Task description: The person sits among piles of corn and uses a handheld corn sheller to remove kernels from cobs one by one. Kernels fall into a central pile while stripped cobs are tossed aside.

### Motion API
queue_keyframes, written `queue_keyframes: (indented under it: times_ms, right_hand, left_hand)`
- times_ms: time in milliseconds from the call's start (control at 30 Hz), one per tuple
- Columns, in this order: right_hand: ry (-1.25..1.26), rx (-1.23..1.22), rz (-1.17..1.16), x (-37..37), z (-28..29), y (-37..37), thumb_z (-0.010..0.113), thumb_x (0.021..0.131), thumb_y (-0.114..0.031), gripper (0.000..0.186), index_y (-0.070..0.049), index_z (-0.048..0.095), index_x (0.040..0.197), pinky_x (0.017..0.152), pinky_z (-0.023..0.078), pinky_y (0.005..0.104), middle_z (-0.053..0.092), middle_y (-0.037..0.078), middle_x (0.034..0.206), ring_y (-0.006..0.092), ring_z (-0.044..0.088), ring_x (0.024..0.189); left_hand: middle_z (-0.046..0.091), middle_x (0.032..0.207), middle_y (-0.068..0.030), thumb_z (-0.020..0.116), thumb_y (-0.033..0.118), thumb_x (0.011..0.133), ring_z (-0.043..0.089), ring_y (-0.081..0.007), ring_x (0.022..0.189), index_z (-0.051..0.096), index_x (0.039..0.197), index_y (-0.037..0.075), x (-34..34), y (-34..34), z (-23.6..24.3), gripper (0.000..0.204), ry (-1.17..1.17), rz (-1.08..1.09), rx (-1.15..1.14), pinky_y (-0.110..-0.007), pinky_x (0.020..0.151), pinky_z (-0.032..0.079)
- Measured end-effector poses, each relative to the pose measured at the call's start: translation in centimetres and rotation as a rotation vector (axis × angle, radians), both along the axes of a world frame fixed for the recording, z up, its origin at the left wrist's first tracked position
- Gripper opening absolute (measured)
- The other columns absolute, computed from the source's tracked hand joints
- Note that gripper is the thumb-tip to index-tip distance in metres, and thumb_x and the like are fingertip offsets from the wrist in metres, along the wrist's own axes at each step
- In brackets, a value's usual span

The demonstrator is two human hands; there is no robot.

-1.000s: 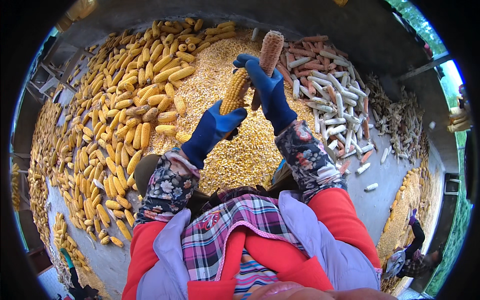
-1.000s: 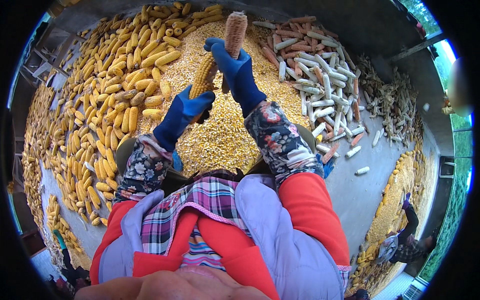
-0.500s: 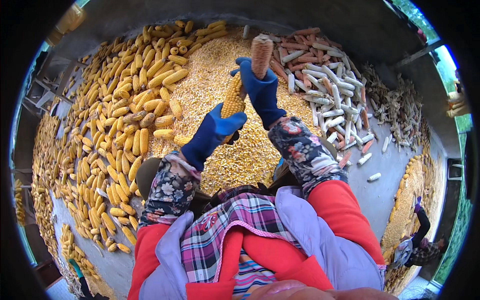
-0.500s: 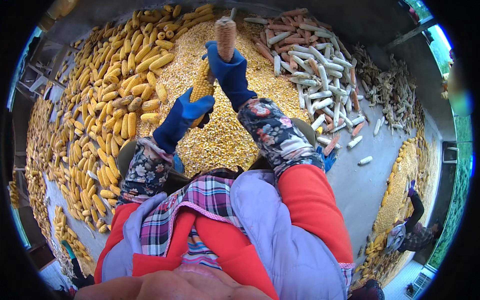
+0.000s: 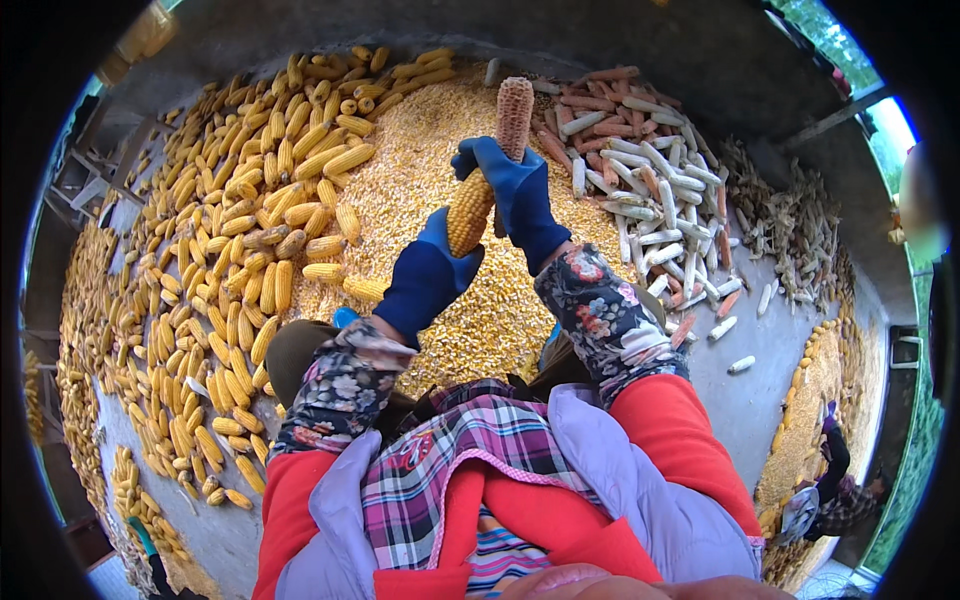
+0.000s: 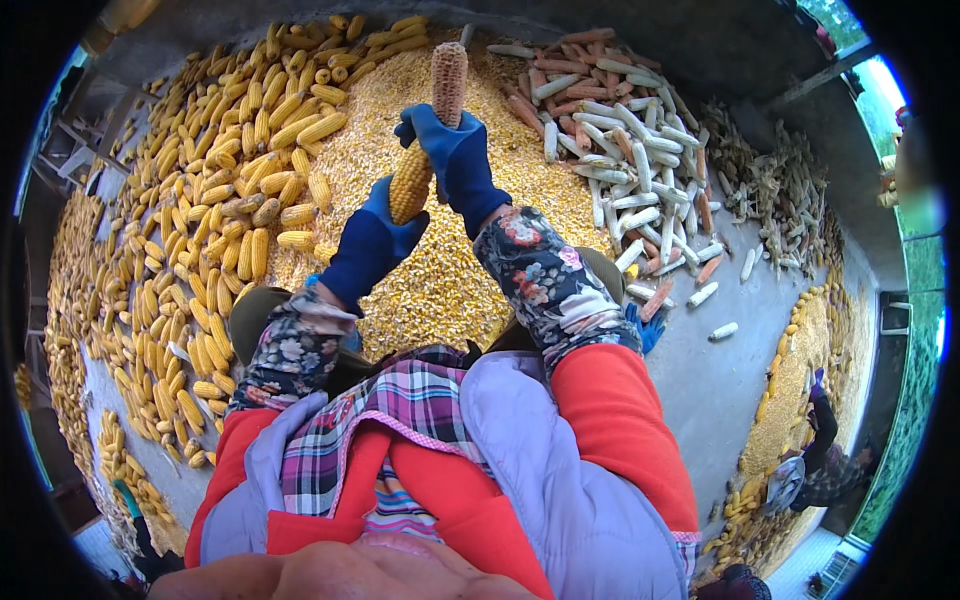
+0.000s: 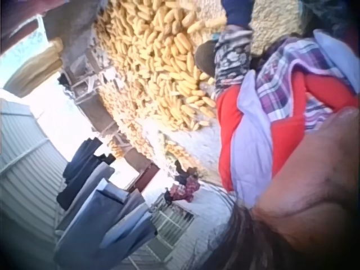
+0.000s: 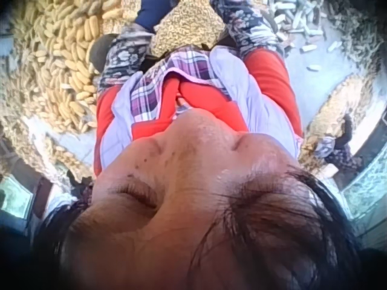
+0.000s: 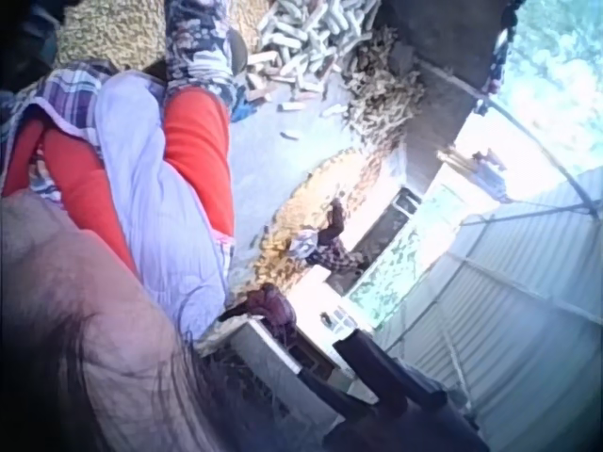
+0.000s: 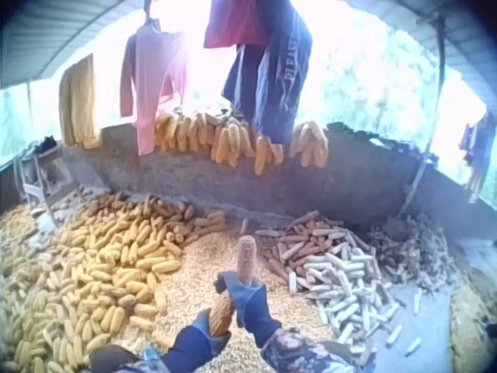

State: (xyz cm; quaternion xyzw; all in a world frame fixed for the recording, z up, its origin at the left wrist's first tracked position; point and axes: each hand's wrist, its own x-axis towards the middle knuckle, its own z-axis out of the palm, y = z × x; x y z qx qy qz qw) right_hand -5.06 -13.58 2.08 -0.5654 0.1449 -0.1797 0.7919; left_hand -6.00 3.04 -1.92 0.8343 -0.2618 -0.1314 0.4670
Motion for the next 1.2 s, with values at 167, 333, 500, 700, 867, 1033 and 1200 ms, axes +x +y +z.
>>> queue_keyframes:
  times_ms: [167,333,500,700,867,1033,1200]
  right_hand:
    - [-0.051,0.053,-0.005,-0.1,1.3,-1.2,0.069,0.098,-0.03,0.037,0.002,0.069,0.116,0.072,0.058,0.0324,0.076,0.016,0.097,0.0205,0.073,0.084]
    - [0.009,-0.042,0.207,-0.2,0.5,-2.1,0.059,0.103,-0.04,0.053,-0.001,0.059,0.14,0.097,0.051,0.035,0.067,0.015,0.133,0.022,0.063,0.121]
    - [-0.001,0.121,0.221,-0.3,0.1,-1.1,0.06,0.103,-0.039,0.058,-0.001,0.053,0.146,0.102,0.05,0.0382,0.063,0.016,0.138,0.0256,0.062,0.122]
    - [-0.074,-0.132,-0.117,0.8,-3.6,1.3,0.067,0.1,-0.02,0.033,0.003,0.067,0.124,0.086,0.056,0.0326,0.074,0.012,0.113,0.0201,0.071,0.098]
    - [-0.12,-0.189,-0.113,0.6,-3.6,0.4,0.065,0.103,-0.024,0.034,0.004,0.067,0.123,0.083,0.056,0.0315,0.074,0.011,0.107,0.0174,0.072,0.098]
    - [-0.224,-0.19,-0.044,0.5,-0.5,0.6,0.061,0.105,-0.023,0.036,0.003,0.063,0.13,0.09,0.055,0.032,0.074,0.013,0.109,0.0197,0.071,0.101]
    - [-0.173,-0.079,0.25,0.2,0.5,-1.6,0.055,0.106,-0.034,0.053,0.003,0.053,0.144,0.108,0.048,0.043,0.06,0.021,0.142,0.029,0.061,0.126]
  left_hand:
    - [0.062,0.085,-0.0014,0.074,0.032,0.092,0.06,-0.0125,0.064,0.06,0.115,0.008,0.8,2.1,6.7,0.036,0.87,-0.248,-0.309,-0.027,0.057,0.049]
    - [0.066,0.087,-0.0098,0.077,0.034,0.089,0.067,-0.0223,0.072,0.059,0.12,0.005,1.8,1.1,2.9,0.046,0.459,0.005,-0.194,-0.037,0.062,0.053]
    - [0.066,0.103,-0.0241,0.079,0.034,0.085,0.069,-0.0426,0.089,0.042,0.148,0.003,0.9,-0.1,0.6,0.079,-0.313,0.136,0.327,-0.054,0.072,0.054]
    - [0.068,0.107,-0.0254,0.078,0.028,0.086,0.069,-0.0409,0.09,0.044,0.144,-0.001,-0.2,-0.6,-0.5,0.073,-0.178,0.078,0.217,-0.05,0.077,0.056]
    - [0.07,0.107,-0.0082,0.08,0.025,0.09,0.067,-0.0141,0.09,0.053,0.135,0.0,0.5,0.5,4.0,0.058,0.806,-0.096,-0.234,-0.03,0.078,0.056]
    - [0.069,0.106,-0.0063,0.061,0.05,0.1,0.067,-0.0144,0.088,0.061,0.129,0.003,0.9,2.7,6.9,0.055,1.018,-0.224,-0.436,-0.029,0.077,0.054]
    - [0.07,0.102,-0.0119,0.075,0.045,0.089,0.069,-0.0208,0.088,0.057,0.132,0.002,1.7,1.6,5.2,0.063,0.752,-0.081,-0.287,-0.034,0.075,0.055]
